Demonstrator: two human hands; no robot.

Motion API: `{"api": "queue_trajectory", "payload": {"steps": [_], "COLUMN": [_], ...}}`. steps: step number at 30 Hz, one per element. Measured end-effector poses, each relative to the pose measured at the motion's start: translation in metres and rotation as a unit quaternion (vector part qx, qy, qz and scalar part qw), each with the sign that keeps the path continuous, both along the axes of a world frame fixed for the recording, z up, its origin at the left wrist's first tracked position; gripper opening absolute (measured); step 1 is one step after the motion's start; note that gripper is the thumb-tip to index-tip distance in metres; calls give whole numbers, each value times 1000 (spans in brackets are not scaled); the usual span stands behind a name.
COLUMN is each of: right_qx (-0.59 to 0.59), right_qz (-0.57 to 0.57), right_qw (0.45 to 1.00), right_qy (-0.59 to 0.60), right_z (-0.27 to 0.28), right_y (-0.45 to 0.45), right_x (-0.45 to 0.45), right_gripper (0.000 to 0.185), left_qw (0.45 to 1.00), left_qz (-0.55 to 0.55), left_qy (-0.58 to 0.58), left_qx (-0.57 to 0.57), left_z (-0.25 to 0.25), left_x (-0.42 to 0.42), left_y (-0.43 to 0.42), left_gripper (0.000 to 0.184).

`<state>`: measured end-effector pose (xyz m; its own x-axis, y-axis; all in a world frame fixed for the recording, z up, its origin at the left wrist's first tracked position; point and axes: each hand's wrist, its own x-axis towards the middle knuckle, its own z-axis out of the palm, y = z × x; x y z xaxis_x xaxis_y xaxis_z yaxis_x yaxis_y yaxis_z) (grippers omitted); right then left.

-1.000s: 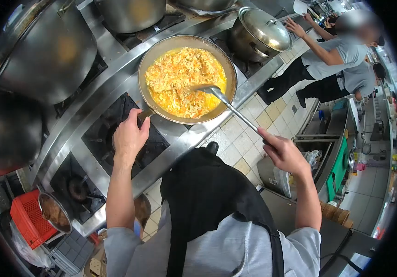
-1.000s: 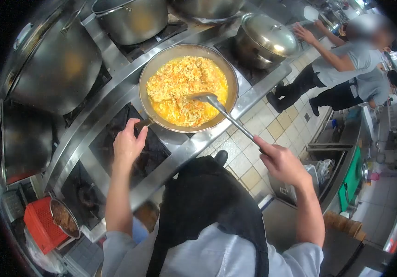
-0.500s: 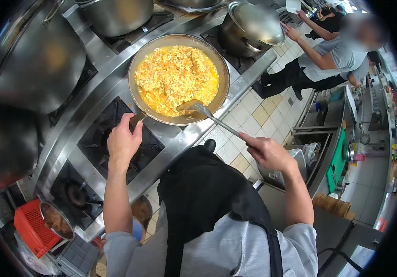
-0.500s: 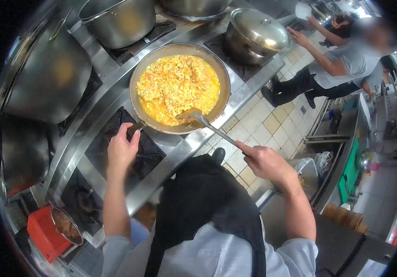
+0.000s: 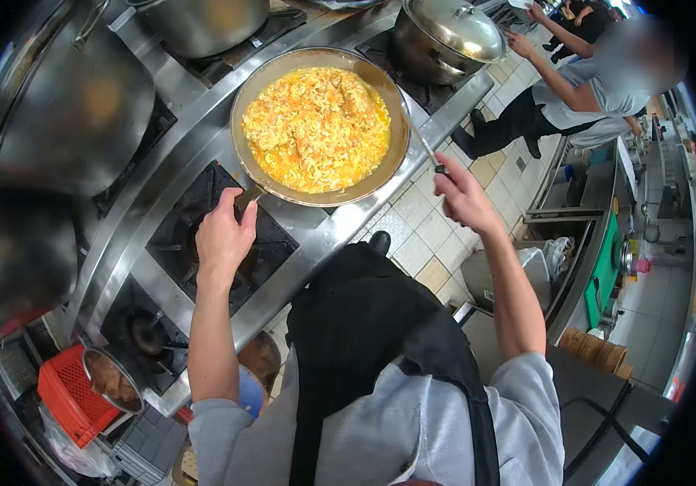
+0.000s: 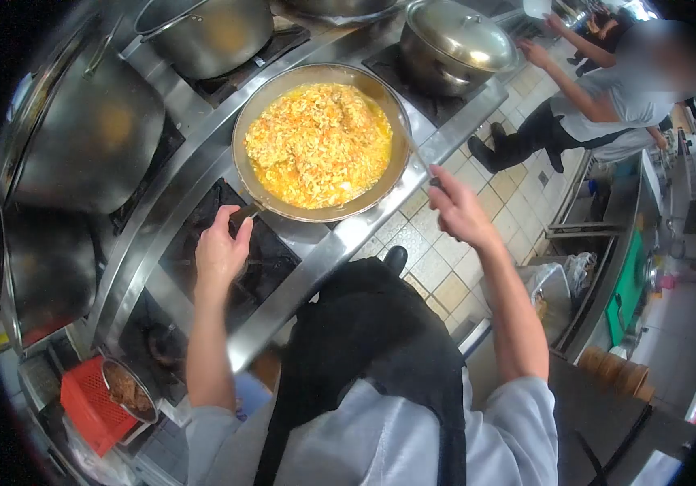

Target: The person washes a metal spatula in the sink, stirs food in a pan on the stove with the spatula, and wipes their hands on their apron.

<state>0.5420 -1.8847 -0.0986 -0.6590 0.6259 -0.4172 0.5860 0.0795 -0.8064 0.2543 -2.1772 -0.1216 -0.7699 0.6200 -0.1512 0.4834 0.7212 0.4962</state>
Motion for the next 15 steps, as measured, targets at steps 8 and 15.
{"api": "queue_trajectory", "payload": {"steps": [8, 15], "right_qx": [46, 5], "right_qz": [15, 63], "right_qw": [991, 981], "right_qy": [-125, -183], "right_z": [-27, 15], "right_y": [-5, -37], "right_x": [18, 2], "right_gripper": [54, 37], "left_qw": [1000, 1000], "left_qz": [-3, -19], "left_qy": [3, 3], "left_qx": [1, 17], "left_z": [-1, -9], "left_x": [1, -2], "left_y": [1, 1], "left_gripper": [32, 32]}}
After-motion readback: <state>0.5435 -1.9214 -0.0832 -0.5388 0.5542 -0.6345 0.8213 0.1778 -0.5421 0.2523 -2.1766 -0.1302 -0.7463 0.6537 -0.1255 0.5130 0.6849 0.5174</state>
